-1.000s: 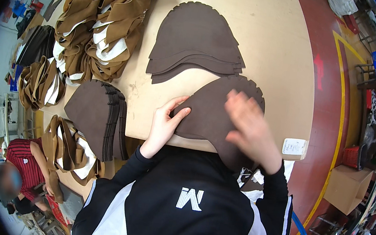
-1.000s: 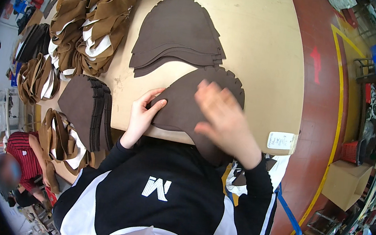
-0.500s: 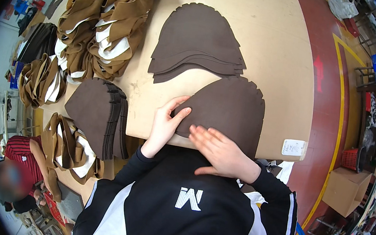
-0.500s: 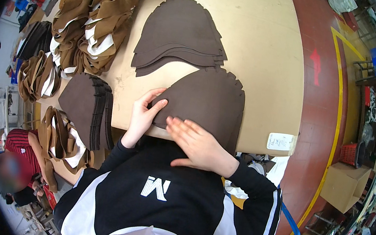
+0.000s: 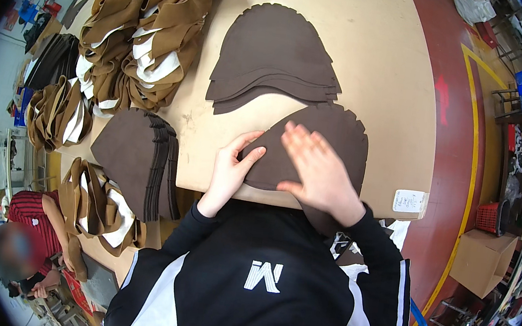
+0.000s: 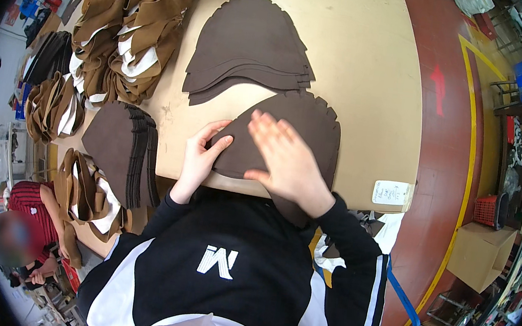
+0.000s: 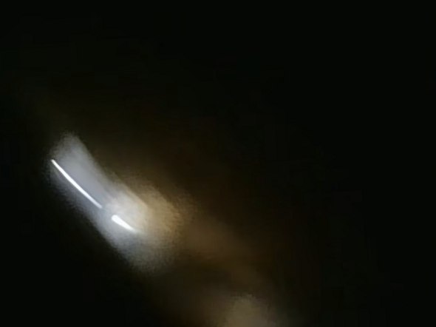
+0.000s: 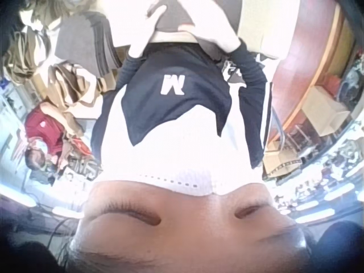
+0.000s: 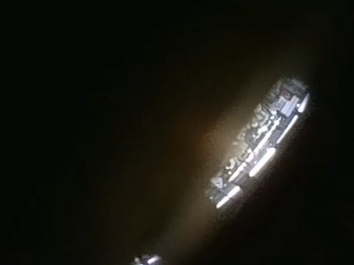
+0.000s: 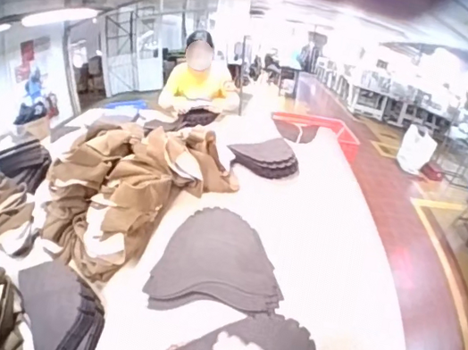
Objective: The person repeatedly picks up brown fabric pieces from a table, aligns them, and stacks them into neat piles. The hands smooth and adjust the pieces to keep the stacks even. Other workers are visible in the background at adjacent tables.
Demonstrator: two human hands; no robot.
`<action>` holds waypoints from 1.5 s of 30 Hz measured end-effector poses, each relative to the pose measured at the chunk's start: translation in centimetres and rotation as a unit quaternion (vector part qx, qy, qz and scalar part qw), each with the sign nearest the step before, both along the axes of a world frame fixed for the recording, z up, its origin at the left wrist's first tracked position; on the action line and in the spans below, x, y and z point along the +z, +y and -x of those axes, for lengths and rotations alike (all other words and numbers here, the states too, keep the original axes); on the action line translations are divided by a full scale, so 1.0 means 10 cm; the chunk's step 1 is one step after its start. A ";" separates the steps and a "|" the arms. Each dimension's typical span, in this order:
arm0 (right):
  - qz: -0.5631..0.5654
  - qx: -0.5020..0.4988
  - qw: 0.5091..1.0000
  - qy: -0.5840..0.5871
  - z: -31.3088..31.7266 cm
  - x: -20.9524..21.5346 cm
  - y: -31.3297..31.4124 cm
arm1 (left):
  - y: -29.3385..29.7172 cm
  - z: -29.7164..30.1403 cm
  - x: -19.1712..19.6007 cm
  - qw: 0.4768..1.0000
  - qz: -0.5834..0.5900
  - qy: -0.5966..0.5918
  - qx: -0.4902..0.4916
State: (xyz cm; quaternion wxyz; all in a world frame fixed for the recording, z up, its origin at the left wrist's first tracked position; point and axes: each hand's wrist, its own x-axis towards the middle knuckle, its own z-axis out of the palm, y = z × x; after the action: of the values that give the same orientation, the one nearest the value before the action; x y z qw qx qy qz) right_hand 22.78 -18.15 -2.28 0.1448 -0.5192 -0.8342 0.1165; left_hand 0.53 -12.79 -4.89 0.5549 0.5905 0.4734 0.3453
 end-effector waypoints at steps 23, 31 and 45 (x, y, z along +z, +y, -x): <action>-0.101 -0.237 0.963 -0.084 -0.91 -0.13 0.07 | 0.03 -0.01 -0.03 1.000 -0.004 0.002 -0.017; -0.117 -0.303 0.934 -0.151 -1.09 -0.26 0.00 | 0.02 0.02 -0.09 1.000 0.015 -0.021 -0.003; 0.079 0.095 0.985 0.117 0.16 0.05 -0.63 | 0.07 -0.04 -0.02 0.999 0.030 -0.018 -0.023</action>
State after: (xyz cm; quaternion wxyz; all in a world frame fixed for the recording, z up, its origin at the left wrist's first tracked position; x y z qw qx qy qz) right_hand 21.17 -24.49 -1.77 0.1881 -0.4299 -0.8452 0.2557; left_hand 0.97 -12.05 -5.07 0.5886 0.5778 0.4599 0.3288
